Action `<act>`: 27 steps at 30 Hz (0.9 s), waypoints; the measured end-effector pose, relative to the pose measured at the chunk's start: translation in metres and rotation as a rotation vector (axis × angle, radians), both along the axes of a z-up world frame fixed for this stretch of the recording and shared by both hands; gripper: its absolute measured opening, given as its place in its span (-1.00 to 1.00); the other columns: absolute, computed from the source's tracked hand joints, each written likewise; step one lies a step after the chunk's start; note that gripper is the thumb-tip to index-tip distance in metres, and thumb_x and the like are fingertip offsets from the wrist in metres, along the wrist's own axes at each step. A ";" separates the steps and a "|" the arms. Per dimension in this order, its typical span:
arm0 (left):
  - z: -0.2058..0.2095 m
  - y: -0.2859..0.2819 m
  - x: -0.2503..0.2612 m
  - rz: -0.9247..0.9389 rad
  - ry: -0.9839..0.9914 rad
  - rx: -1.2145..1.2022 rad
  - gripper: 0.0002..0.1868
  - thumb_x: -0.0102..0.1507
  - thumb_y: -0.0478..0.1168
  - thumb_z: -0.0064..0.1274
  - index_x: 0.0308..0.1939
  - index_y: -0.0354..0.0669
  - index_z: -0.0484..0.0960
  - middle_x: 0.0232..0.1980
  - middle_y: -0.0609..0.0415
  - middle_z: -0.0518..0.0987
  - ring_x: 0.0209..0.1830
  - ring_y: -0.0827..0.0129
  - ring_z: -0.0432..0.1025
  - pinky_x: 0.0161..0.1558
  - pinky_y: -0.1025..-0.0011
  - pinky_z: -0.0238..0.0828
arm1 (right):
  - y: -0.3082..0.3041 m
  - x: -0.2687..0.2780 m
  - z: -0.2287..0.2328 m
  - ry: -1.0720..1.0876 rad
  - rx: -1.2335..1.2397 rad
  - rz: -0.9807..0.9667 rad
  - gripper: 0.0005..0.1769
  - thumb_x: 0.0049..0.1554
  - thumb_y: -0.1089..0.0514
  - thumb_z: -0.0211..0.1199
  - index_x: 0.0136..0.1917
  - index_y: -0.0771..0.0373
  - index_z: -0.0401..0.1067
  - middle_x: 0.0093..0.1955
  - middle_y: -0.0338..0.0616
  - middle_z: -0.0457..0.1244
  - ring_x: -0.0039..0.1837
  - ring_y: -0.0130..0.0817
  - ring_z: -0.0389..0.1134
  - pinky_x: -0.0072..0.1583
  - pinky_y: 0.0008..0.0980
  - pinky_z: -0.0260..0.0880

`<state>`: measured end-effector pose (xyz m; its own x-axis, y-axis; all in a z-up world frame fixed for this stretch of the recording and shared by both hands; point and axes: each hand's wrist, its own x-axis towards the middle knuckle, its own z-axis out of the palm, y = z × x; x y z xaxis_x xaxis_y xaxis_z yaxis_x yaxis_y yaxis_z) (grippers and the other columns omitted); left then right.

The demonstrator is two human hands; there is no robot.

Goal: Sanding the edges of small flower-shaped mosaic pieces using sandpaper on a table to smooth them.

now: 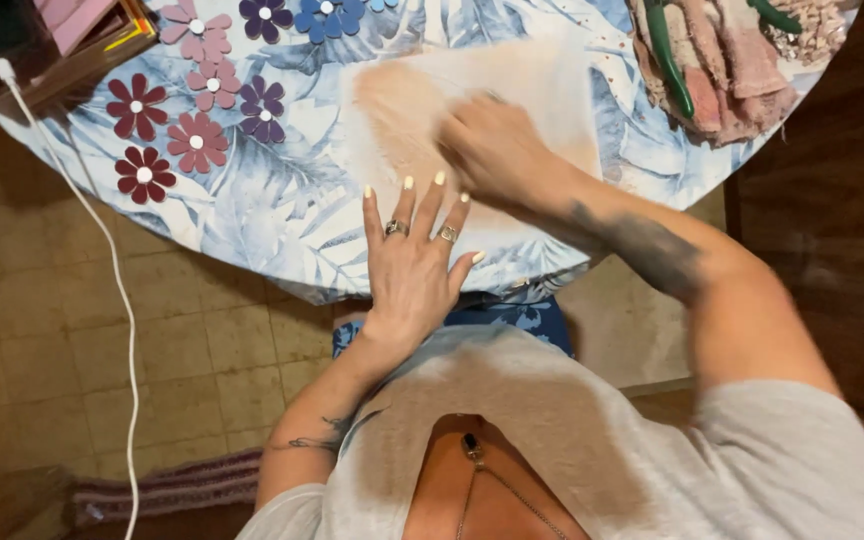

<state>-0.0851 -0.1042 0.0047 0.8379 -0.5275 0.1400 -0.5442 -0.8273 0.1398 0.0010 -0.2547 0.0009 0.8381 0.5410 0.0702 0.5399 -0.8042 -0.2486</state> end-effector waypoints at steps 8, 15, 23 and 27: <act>-0.006 -0.002 -0.002 0.031 -0.064 -0.115 -0.39 0.05 0.20 -0.06 0.08 -0.01 0.37 0.14 -0.04 0.32 0.15 0.01 0.14 0.18 -0.07 -0.29 | 0.001 0.016 -0.013 -0.211 0.010 0.093 -0.89 0.00 0.20 -0.08 -0.33 0.25 0.17 -0.34 -0.09 0.11 -0.30 -0.11 0.10 -0.39 -0.19 0.07; -0.007 0.005 0.002 -0.057 -0.038 -0.295 -0.41 0.05 0.20 -0.08 0.00 -0.10 0.43 0.04 -0.13 0.36 0.13 -0.07 0.16 0.18 -0.13 -0.43 | -0.084 -0.077 -0.019 -0.287 -0.158 -0.027 -0.86 -0.02 0.07 -0.05 -0.39 0.06 0.14 -0.43 -0.27 0.03 -0.28 -0.32 0.16 -0.30 -0.42 0.19; -0.012 0.003 0.001 -0.037 -0.030 -0.258 -0.39 0.04 0.23 -0.10 0.01 -0.08 0.41 0.06 -0.10 0.34 0.12 -0.06 0.17 0.17 -0.14 -0.43 | 0.019 0.049 -0.050 -0.399 0.065 0.106 -0.87 0.01 0.05 -0.05 -0.30 0.11 0.19 -0.39 -0.22 0.07 -0.28 -0.22 0.18 -0.32 -0.30 0.21; -0.012 0.004 0.002 -0.055 -0.032 -0.258 -0.36 0.04 0.24 -0.09 0.03 -0.08 0.40 0.04 -0.10 0.34 0.11 -0.07 0.18 0.18 -0.14 -0.46 | 0.008 0.042 -0.043 -0.432 0.084 0.169 -0.89 0.01 0.07 -0.05 -0.29 0.10 0.21 -0.40 -0.21 0.07 -0.31 -0.22 0.18 -0.34 -0.33 0.20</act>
<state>-0.0829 -0.1002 -0.0077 0.8020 -0.5156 0.3016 -0.5948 -0.7356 0.3241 0.0432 -0.2463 -0.0420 0.6227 0.6453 0.4426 0.7301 -0.6825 -0.0321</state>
